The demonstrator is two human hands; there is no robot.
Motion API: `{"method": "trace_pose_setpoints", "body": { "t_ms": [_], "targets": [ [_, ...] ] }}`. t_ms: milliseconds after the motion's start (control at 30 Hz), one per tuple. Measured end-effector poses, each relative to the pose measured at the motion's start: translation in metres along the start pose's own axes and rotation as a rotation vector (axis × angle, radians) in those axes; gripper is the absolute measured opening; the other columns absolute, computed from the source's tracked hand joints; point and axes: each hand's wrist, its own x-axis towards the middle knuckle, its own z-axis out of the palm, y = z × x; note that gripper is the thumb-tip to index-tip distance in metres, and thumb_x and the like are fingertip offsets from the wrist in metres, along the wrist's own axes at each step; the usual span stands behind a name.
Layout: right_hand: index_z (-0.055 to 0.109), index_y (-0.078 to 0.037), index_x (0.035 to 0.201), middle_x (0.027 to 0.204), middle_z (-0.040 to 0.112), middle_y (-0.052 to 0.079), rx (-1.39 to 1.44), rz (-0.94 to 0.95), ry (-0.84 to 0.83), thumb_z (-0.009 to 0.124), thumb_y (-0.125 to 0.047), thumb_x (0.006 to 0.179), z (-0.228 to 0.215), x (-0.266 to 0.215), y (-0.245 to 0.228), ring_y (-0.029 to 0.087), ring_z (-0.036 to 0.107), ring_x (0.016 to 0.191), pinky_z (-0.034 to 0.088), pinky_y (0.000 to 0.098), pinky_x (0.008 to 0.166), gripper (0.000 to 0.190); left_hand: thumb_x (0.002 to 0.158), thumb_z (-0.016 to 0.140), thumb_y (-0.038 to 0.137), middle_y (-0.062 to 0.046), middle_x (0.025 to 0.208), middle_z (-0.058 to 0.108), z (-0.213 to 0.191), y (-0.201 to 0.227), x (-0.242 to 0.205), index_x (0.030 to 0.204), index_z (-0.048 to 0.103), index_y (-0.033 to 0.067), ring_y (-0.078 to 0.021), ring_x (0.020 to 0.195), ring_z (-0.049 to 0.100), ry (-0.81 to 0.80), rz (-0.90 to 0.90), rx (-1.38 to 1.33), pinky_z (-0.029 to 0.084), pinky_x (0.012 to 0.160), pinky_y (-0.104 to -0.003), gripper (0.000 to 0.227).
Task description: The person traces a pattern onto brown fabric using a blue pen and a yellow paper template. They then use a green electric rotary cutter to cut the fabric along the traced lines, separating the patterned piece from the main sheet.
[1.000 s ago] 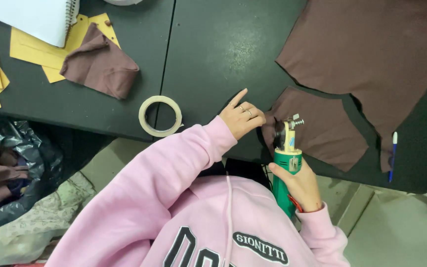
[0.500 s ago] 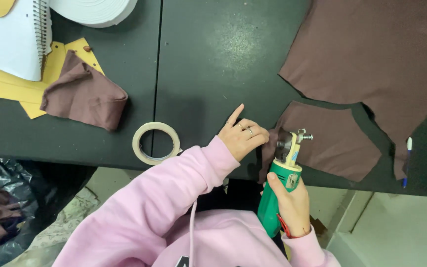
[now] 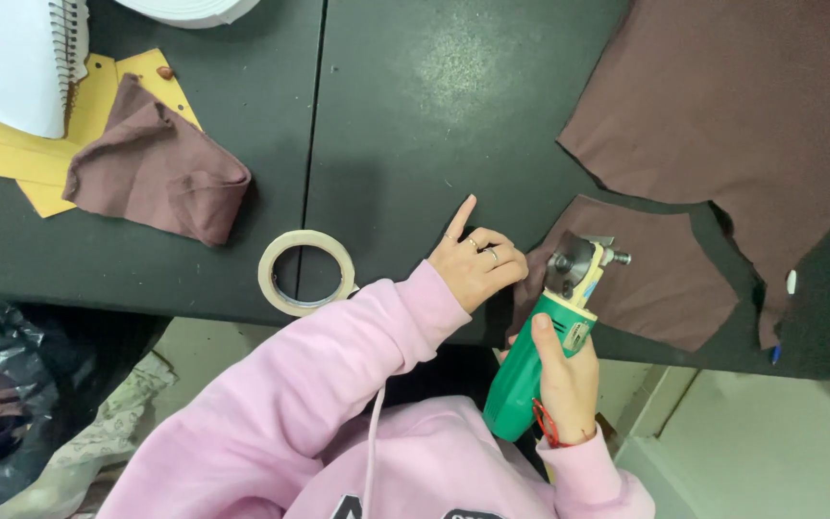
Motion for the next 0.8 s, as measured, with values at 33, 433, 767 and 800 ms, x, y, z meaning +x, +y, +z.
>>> {"method": "trace_pose_setpoints", "body": {
  "t_ms": [33, 433, 767, 800],
  "targets": [
    [0.057, -0.002, 0.112, 0.082, 0.069, 0.013, -0.003, -0.005, 0.003, 0.066, -0.035, 0.095, 0.000, 0.001, -0.001, 0.023, 0.071, 0.063, 0.059, 0.0372, 0.057, 0.038, 0.089, 0.065, 0.015, 0.010, 0.102, 0.064, -0.001, 0.000, 0.000, 0.098, 0.067, 0.0216, -0.0137, 0.109, 0.062, -0.016, 0.005, -0.004, 0.027, 0.124, -0.067, 0.011],
    [0.057, -0.005, 0.114, 0.081, 0.069, 0.014, 0.017, 0.031, 0.000, 0.067, -0.038, 0.093, -0.005, 0.022, -0.023, 0.024, 0.070, 0.062, 0.059, 0.0403, 0.053, 0.041, 0.088, 0.063, 0.015, 0.011, 0.101, 0.064, -0.003, -0.003, -0.008, 0.097, 0.067, 0.0232, -0.0145, 0.111, 0.062, -0.015, 0.004, -0.017, 0.026, 0.123, -0.070, 0.012],
    [0.058, -0.008, 0.117, 0.080, 0.069, 0.015, -0.017, 0.017, -0.032, 0.067, -0.040, 0.092, -0.008, 0.037, -0.047, 0.026, 0.071, 0.062, 0.059, 0.0410, 0.053, 0.042, 0.085, 0.065, 0.013, 0.010, 0.101, 0.065, -0.006, -0.001, -0.020, 0.097, 0.066, 0.0221, -0.0156, 0.109, 0.063, 0.036, 0.001, 0.033, 0.027, 0.122, -0.070, 0.015],
    [0.058, -0.008, 0.117, 0.080, 0.069, 0.015, -0.022, 0.004, -0.045, 0.067, -0.040, 0.092, -0.011, 0.041, -0.044, 0.026, 0.071, 0.062, 0.059, 0.0410, 0.053, 0.042, 0.085, 0.065, 0.013, 0.010, 0.101, 0.065, -0.009, 0.001, -0.022, 0.097, 0.066, 0.0221, -0.0156, 0.109, 0.063, 0.048, -0.001, 0.047, 0.027, 0.122, -0.070, 0.015]
  ]
}}
